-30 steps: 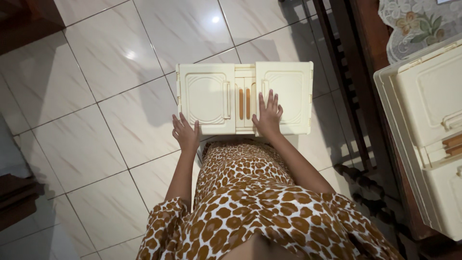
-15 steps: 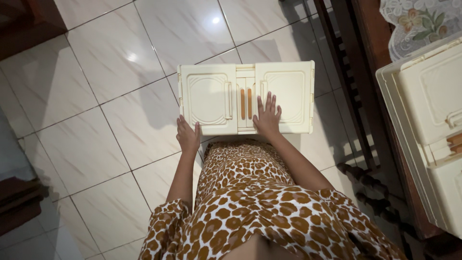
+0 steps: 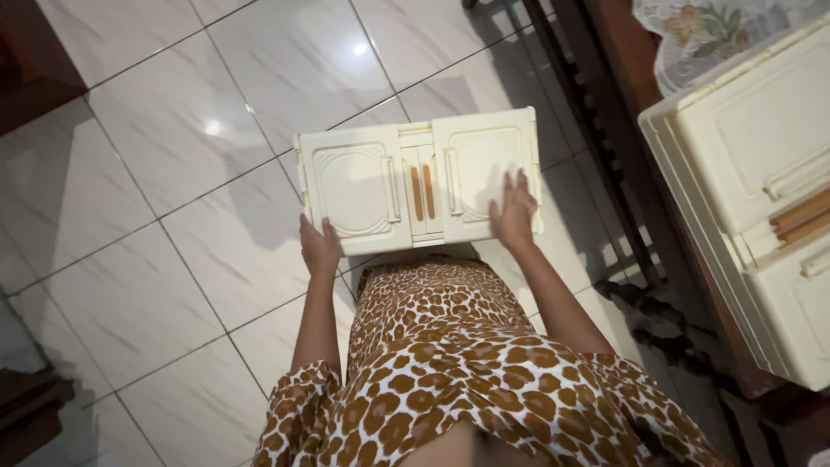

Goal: The person assembles a collapsible plastic storage box by unfolding its sides and securing the corners. They then place the lid on top and stack the assembled box with other similar boxes on a table.

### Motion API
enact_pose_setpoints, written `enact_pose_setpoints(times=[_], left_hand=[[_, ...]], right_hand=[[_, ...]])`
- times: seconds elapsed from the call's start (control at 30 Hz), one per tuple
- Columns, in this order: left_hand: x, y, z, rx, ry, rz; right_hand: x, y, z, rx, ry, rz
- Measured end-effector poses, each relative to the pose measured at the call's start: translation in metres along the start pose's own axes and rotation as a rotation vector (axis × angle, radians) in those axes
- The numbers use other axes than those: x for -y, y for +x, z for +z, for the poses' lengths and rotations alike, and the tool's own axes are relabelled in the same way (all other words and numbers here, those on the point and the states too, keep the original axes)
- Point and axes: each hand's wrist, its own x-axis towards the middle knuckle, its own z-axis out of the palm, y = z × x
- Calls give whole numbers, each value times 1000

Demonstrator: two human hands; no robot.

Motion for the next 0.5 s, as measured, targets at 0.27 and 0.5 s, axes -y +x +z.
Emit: enact_pose_setpoints(times=[0.27, 0.5], left_hand=[[-10, 24, -14, 102, -194, -175], [-3, 49, -11, 132, -425, -277]], right_hand=[[-70, 10, -21, -60, 285, 255], [-61, 16, -15, -84, 624, 247]])
